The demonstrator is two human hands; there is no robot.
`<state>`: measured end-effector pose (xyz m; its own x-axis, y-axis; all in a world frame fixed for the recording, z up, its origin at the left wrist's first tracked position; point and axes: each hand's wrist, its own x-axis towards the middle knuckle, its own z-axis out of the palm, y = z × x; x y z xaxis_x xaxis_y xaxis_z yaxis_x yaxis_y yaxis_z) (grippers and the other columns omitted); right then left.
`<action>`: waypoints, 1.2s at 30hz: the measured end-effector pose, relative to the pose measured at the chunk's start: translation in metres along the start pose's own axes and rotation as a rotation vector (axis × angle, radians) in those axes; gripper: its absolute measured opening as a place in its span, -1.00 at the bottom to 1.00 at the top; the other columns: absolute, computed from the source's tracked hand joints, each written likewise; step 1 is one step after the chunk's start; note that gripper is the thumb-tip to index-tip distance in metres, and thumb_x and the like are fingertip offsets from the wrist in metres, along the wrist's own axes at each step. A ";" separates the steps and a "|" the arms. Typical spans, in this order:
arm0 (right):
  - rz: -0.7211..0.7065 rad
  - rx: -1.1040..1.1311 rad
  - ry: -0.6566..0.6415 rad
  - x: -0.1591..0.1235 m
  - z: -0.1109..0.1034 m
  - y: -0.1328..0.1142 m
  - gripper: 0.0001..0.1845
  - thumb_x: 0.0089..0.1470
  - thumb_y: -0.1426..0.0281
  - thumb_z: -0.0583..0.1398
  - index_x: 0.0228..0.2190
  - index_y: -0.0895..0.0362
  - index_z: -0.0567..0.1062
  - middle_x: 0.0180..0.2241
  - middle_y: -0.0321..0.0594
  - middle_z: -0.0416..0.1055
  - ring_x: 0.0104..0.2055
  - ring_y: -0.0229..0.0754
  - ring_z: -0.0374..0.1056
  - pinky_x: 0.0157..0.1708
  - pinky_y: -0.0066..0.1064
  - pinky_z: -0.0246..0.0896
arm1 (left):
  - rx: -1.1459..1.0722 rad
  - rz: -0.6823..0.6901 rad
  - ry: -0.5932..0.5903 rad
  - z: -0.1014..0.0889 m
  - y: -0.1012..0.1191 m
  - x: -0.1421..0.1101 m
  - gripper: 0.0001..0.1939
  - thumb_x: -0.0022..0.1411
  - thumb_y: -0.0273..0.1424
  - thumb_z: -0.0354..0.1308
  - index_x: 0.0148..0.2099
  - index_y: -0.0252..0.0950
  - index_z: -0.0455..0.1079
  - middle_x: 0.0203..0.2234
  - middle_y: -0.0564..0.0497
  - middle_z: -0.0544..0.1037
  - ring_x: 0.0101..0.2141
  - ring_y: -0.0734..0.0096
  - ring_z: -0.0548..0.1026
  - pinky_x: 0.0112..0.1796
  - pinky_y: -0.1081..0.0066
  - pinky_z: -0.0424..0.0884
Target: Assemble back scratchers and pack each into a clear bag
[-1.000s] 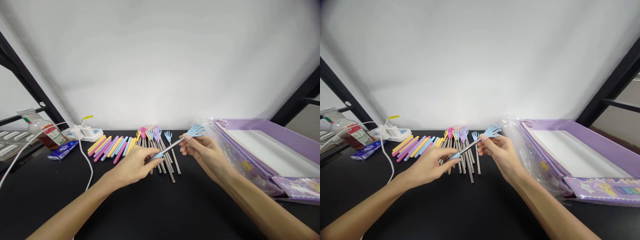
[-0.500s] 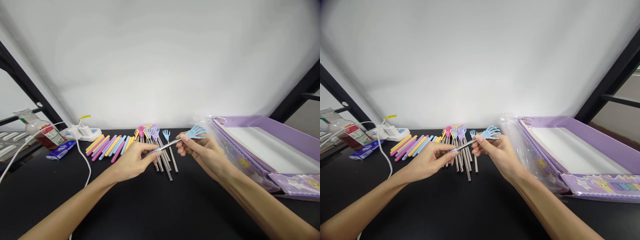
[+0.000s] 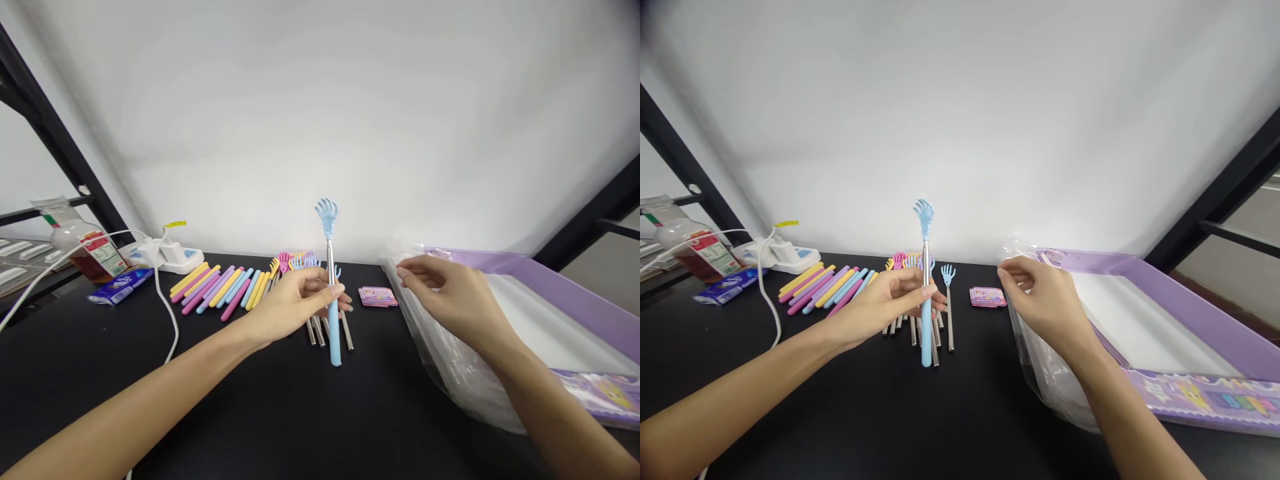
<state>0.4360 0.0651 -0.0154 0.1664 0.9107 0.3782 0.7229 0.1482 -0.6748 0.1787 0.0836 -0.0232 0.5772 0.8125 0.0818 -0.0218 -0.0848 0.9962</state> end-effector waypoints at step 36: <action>-0.892 -0.316 -0.117 -0.040 0.061 -0.020 -0.74 0.29 0.53 0.06 -0.34 0.18 0.53 -0.43 -0.16 0.47 -0.33 -0.14 0.39 -0.28 -0.32 0.22 | 0.393 0.050 0.270 0.000 -0.018 0.016 -0.57 0.22 0.01 0.18 -0.33 -0.29 0.51 -0.50 0.02 0.48 -0.48 0.41 0.41 -0.48 0.45 0.28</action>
<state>0.3734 0.0490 -0.0559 -0.5895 0.5479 0.5935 0.7017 0.7114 0.0402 0.1887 0.0979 -0.0401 0.3495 0.9183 0.1862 0.2963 -0.2968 0.9078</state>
